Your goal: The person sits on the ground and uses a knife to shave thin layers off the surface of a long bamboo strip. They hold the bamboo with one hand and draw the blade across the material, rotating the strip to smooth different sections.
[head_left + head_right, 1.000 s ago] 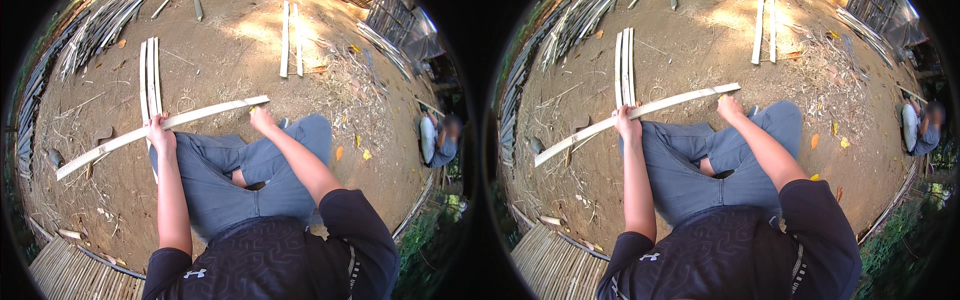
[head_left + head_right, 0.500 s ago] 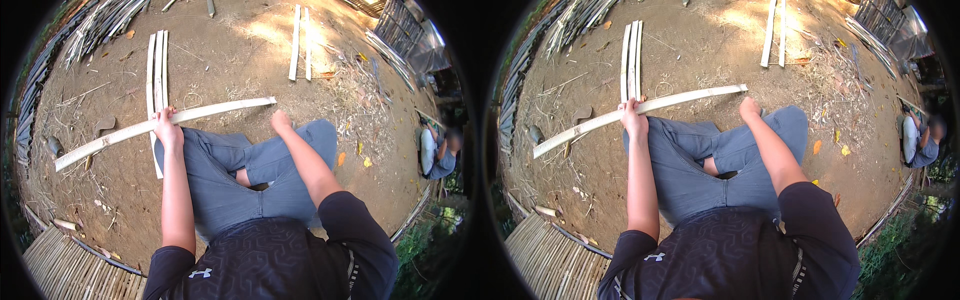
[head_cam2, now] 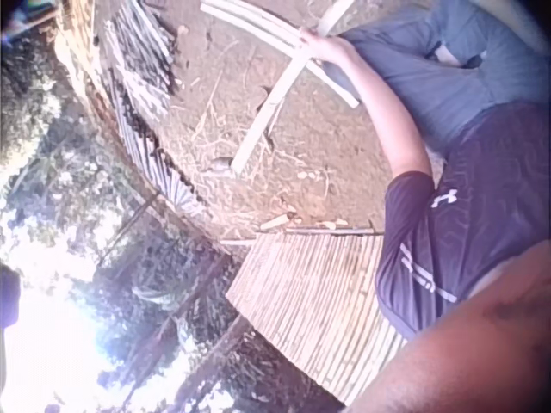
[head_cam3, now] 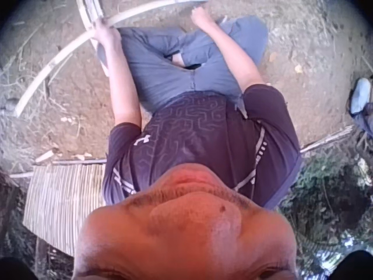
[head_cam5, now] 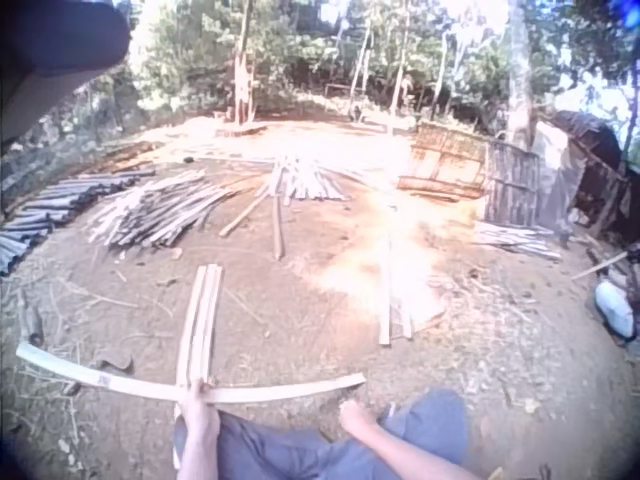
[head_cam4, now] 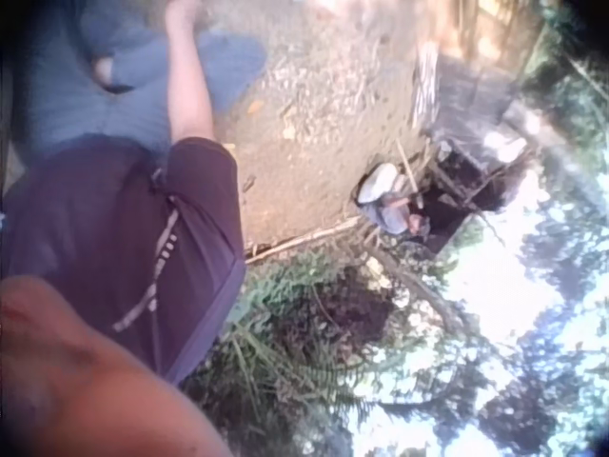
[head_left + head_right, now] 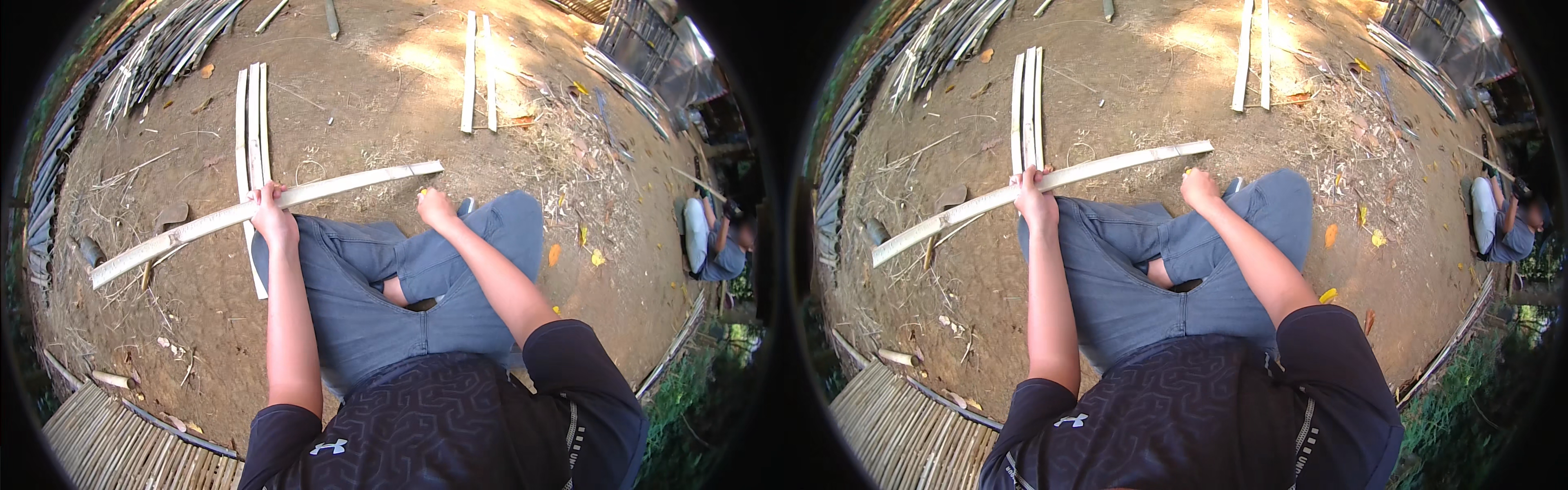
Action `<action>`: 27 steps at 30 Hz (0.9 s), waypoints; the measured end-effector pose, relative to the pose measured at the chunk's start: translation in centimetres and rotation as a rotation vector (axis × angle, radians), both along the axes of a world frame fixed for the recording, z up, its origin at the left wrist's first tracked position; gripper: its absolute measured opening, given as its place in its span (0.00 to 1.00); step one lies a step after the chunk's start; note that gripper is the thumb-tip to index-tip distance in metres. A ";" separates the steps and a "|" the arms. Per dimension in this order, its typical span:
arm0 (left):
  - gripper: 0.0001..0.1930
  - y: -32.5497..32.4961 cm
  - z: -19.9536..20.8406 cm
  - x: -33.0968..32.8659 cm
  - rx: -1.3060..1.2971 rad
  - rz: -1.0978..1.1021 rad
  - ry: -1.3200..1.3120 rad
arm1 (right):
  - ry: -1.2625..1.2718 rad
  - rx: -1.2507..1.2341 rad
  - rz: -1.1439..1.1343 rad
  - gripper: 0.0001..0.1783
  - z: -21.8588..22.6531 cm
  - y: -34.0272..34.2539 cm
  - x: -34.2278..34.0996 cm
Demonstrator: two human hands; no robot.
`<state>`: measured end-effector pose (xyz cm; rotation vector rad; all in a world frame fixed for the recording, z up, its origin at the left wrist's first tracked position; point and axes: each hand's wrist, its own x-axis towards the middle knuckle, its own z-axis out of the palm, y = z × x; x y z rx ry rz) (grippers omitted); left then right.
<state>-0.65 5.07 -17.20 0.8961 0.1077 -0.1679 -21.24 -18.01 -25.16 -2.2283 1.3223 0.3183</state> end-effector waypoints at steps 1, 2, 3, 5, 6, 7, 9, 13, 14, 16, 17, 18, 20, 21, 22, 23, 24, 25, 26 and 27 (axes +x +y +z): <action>0.15 0.0 -0.3 -0.1 0.020 -0.007 -0.024 | 0.002 0.055 0.110 0.19 0.8 0.2 -0.6; 0.15 -0.5 -0.4 0.1 0.018 -0.024 -0.051 | 0.003 0.091 0.209 0.20 1.9 0.0 -0.8; 0.13 -0.6 -0.8 0.3 0.056 -0.029 0.024 | -0.099 0.092 0.209 0.21 1.1 -0.1 -1.4; 0.11 -0.2 0.6 -0.7 0.090 -0.023 -0.038 | -0.240 0.220 0.166 0.23 2.4 1.0 -1.0; 0.12 0.4 0.2 0.0 0.131 -0.012 -0.058 | -0.309 0.261 0.140 0.23 3.9 1.5 -0.8; 0.13 0.2 0.3 -0.3 0.137 -0.016 -0.105 | -0.358 0.248 0.104 0.22 4.7 1.9 -1.0; 0.14 -1.1 0.6 -0.8 0.175 -0.018 -0.233 | -0.456 0.312 0.037 0.23 4.3 0.9 -2.2; 0.15 -4.0 4.0 -2.0 0.280 0.025 -0.297 | -0.499 0.731 -0.291 0.19 7.0 -1.6 -5.6; 0.16 -5.0 4.9 -2.6 0.297 0.040 -0.287 | -0.567 0.797 -0.341 0.18 7.5 -2.3 -6.3; 0.16 -7.0 6.0 -2.7 0.362 0.134 -0.321 | -0.705 0.925 -0.433 0.16 8.5 -3.4 -7.7; 0.15 -8.1 6.8 -2.8 0.389 0.162 -0.319 | -0.768 0.948 -0.456 0.14 9.0 -3.6 -8.5; 0.15 -9.2 7.6 -2.9 0.416 0.191 -0.314 | -0.832 1.016 -0.427 0.13 9.3 -4.3 -9.4; 0.15 -11.5 9.3 -2.0 0.470 0.198 -0.370 | -1.039 1.292 -0.403 0.13 9.2 -5.3 -10.9; 0.16 -12.6 10.3 -1.5 0.493 0.184 -0.407 | -1.113 1.356 -0.432 0.14 9.0 -5.4 -11.2; 0.16 -13.5 11.0 -1.7 0.514 0.173 -0.426 | -1.171 1.413 -0.464 0.14 8.8 -5.2 -11.2; 0.16 -14.4 11.7 -1.8 0.535 0.140 -0.446 | -1.224 1.473 -0.492 0.15 8.6 -5.3 -11.2; 0.16 -15.2 12.2 -1.8 0.532 0.097 -0.471 | -1.226 1.417 -0.499 0.15 8.4 -5.8 -11.3; 0.16 -14.9 12.1 -1.2 0.537 0.072 -0.489 | -1.211 1.375 -0.496 0.16 8.0 -5.4 -10.9; 0.14 -16.2 12.7 -3.3 0.488 0.029 -0.431 | -1.189 1.341 -0.506 0.17 7.5 -5.0 -10.6; 0.11 -15.5 12.3 -1.9 0.463 0.040 -0.514 | -1.147 1.299 -0.477 0.17 8.1 -4.6 -9.5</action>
